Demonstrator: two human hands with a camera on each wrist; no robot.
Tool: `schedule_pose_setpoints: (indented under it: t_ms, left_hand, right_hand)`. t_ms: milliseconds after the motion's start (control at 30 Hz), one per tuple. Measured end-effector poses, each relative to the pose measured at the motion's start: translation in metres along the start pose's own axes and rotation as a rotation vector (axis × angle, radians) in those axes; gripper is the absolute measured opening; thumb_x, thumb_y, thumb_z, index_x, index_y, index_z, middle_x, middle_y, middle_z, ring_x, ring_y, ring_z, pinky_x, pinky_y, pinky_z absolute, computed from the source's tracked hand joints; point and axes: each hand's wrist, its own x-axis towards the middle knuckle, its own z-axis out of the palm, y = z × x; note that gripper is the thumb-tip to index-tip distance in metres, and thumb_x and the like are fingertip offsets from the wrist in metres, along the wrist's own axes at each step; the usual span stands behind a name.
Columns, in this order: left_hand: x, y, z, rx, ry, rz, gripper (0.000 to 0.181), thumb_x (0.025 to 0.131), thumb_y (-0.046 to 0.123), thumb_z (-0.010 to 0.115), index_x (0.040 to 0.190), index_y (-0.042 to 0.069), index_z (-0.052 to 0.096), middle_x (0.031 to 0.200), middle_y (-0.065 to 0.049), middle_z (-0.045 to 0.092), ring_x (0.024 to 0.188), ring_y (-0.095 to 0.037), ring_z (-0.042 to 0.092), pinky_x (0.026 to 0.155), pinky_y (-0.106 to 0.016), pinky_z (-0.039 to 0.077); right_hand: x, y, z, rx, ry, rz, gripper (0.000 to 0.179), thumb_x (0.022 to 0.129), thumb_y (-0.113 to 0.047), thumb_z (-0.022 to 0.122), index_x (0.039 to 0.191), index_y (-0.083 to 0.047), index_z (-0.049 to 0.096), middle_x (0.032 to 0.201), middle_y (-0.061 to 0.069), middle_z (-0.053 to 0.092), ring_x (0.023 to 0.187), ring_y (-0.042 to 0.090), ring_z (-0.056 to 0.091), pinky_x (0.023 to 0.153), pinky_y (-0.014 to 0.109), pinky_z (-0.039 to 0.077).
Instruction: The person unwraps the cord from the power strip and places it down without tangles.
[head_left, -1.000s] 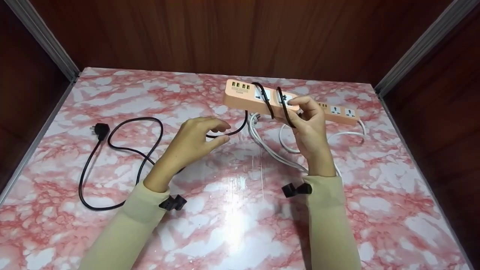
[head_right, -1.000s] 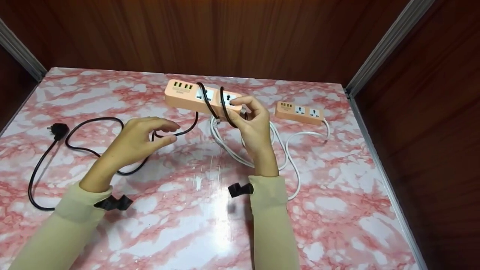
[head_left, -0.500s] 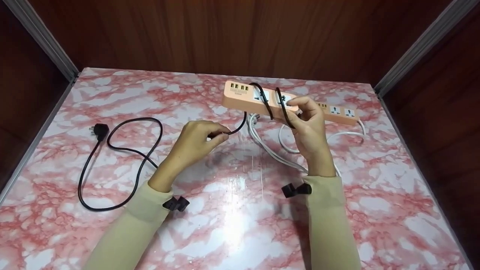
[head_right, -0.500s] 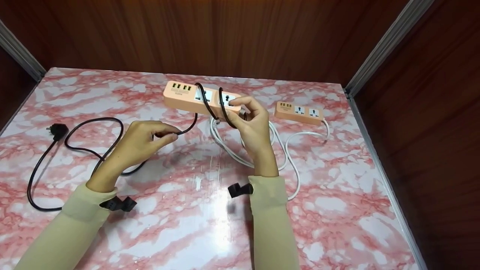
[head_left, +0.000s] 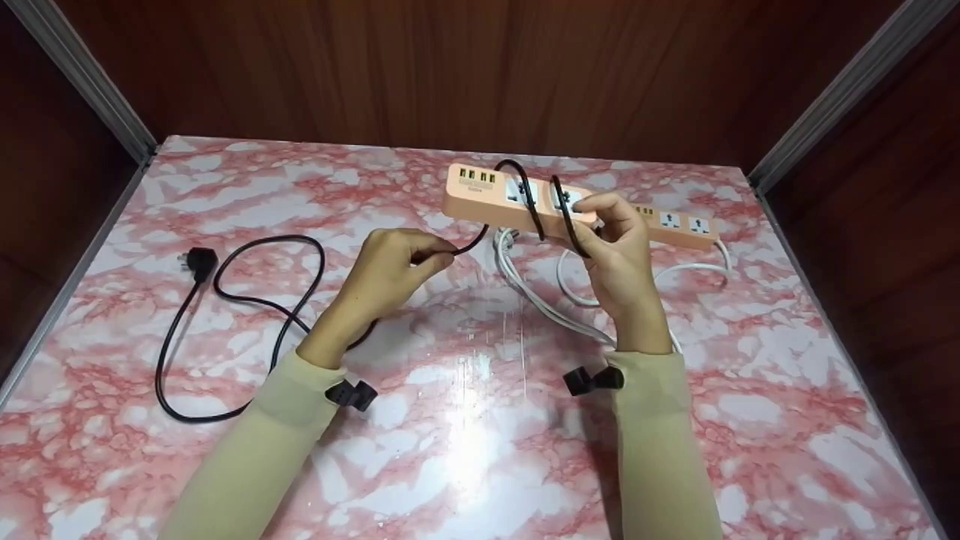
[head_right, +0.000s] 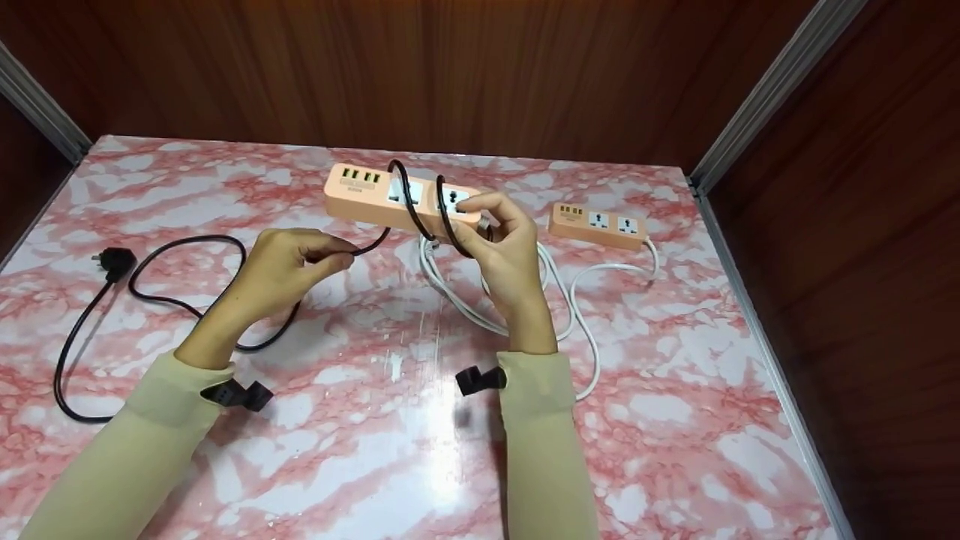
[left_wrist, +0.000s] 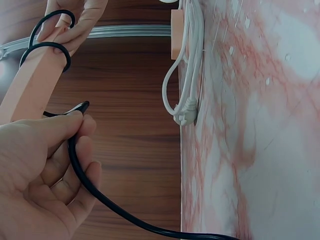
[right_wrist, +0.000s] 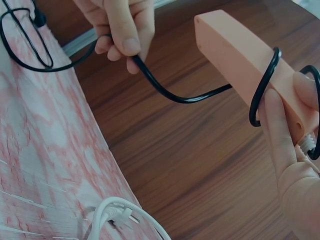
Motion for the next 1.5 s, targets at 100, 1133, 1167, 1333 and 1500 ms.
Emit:
schedule_pose_setpoints:
  t_ms: [100, 1133, 1167, 1333, 1500]
  left_hand:
    - [0.002, -0.001, -0.001, 0.003, 0.017, 0.002, 0.011, 0.1, 0.017, 0.076, 0.103, 0.014, 0.086, 0.099, 0.0, 0.081, 0.089, -0.013, 0.073, 0.08, -0.033, 0.057]
    - [0.038, 0.002, -0.035, 0.077, 0.169, 0.014, 0.018, 0.1, 0.023, 0.077, 0.11, 0.011, 0.085, 0.101, -0.004, 0.082, 0.08, -0.012, 0.068, 0.074, -0.031, 0.05]
    - [0.039, 0.004, -0.039, 0.085, 0.176, 0.018, 0.018, 0.1, 0.023, 0.077, 0.11, 0.011, 0.085, 0.101, -0.004, 0.082, 0.079, -0.013, 0.067, 0.074, -0.031, 0.049]
    - [0.046, 0.012, -0.053, 0.115, 0.203, 0.052, 0.016, 0.101, 0.022, 0.076, 0.108, 0.011, 0.086, 0.099, -0.005, 0.081, 0.079, -0.013, 0.065, 0.075, -0.03, 0.047]
    - [0.052, 0.022, -0.063, 0.125, 0.224, 0.091, 0.015, 0.101, 0.021, 0.076, 0.11, 0.013, 0.086, 0.098, -0.005, 0.081, 0.079, -0.013, 0.063, 0.074, -0.028, 0.044]
  right_hand:
    - [0.0, 0.0, 0.0, -0.002, 0.001, -0.003, 0.021, 0.087, -0.004, 0.086, 0.1, -0.004, 0.07, 0.102, 0.009, 0.064, 0.087, 0.015, 0.062, 0.077, 0.024, 0.059]
    - [-0.001, 0.0, -0.003, -0.037, -0.035, -0.011, 0.025, 0.084, -0.006, 0.09, 0.1, -0.006, 0.071, 0.103, 0.008, 0.065, 0.086, 0.014, 0.06, 0.073, 0.021, 0.055]
    - [0.0, 0.0, -0.003, -0.039, -0.036, -0.012, 0.024, 0.084, -0.006, 0.09, 0.1, -0.006, 0.071, 0.103, 0.008, 0.066, 0.085, 0.015, 0.061, 0.073, 0.022, 0.055]
    - [0.001, 0.0, -0.003, -0.045, -0.034, -0.013, 0.02, 0.087, 0.004, 0.084, 0.099, -0.006, 0.071, 0.104, 0.008, 0.067, 0.086, 0.016, 0.065, 0.075, 0.024, 0.058]
    - [0.0, 0.0, -0.004, -0.045, -0.033, -0.009, 0.021, 0.087, 0.009, 0.08, 0.098, -0.006, 0.072, 0.103, 0.008, 0.066, 0.083, 0.014, 0.061, 0.072, 0.022, 0.055]
